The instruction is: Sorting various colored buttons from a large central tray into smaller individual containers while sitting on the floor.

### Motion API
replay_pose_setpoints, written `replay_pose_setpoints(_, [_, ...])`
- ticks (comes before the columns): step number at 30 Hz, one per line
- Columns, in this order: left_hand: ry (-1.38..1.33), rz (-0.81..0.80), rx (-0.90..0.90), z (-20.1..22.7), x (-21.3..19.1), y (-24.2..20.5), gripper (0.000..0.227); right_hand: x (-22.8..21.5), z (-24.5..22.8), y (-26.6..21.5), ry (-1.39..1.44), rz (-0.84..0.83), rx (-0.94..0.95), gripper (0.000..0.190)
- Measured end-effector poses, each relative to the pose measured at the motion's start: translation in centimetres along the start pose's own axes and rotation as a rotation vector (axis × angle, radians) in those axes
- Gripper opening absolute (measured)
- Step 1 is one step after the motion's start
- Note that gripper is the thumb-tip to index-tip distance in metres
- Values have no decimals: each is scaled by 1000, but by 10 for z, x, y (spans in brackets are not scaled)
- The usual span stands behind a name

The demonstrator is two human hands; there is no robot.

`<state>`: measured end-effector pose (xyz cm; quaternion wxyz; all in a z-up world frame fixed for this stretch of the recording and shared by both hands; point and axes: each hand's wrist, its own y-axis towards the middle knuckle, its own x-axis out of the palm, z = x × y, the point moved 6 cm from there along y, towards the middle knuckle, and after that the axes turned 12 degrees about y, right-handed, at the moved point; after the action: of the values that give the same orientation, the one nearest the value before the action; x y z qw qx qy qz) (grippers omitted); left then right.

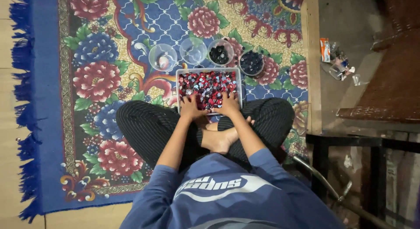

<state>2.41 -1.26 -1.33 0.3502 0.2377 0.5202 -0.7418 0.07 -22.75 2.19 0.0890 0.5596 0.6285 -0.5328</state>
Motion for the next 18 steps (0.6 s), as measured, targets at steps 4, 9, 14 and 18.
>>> replay_pose_setpoints(4, [-65, -80, -32, -5, 18, 14, 99, 36, 25, 25, 62, 6, 33, 92])
replay_pose_setpoints(9, [-226, -178, 70, 14, 41, 36, 117, 50, 12, 35, 194, 41, 30, 70])
replay_pose_setpoints(14, [-367, -40, 96, 16, 35, 41, 91, 59, 5, 42, 515, 68, -53, 61])
replay_pose_setpoints(18, [-489, 111, 101, 12, 22, 25, 71, 51, 3, 51, 802, 227, -139, 42])
